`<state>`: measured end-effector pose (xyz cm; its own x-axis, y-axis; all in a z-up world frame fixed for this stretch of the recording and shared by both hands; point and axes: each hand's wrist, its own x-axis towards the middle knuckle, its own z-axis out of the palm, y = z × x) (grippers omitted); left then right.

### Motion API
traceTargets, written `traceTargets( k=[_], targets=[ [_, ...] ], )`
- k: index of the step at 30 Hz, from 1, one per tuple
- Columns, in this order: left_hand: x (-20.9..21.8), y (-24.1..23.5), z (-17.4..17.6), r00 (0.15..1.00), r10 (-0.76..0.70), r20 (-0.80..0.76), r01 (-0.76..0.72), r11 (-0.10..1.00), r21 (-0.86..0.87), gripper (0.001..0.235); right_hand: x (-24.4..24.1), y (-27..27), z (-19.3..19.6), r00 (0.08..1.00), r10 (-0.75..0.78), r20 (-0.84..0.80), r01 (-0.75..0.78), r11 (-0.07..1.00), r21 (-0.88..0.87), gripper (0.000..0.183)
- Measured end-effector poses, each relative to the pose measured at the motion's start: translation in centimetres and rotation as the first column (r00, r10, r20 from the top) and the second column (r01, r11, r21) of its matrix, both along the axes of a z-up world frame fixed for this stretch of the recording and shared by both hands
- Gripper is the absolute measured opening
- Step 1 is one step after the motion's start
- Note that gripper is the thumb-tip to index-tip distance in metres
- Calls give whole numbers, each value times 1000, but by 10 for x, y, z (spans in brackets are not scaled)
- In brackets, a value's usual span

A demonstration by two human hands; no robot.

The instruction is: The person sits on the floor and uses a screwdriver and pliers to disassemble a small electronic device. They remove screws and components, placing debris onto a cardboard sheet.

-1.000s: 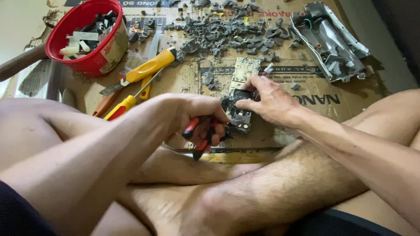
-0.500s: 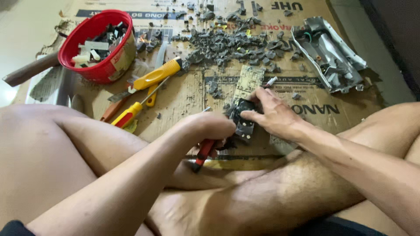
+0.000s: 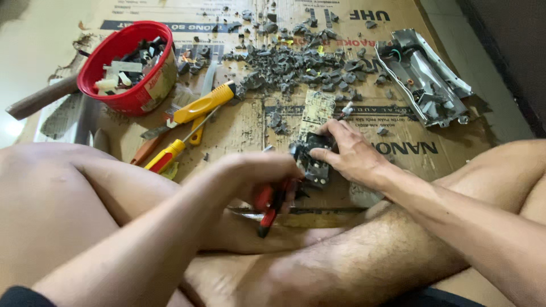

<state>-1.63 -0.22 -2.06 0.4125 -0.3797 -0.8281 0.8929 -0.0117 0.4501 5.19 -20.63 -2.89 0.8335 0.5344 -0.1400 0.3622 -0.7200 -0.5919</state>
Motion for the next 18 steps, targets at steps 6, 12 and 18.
traceTargets(
  k=[6,12,18],
  targets=[
    [-7,-8,44,887,-439,139,336,823,458,37,1,7,-24,951,79,299,-34,988,-153,44],
    [-4,20,32,933,-292,209,200,905,375,21,14,19,-47,889,169,426,-89,976,-201,20],
    [-35,39,17,910,303,284,-364,911,195,17,12,37,-23,882,216,419,-151,971,-183,16]
  ],
)
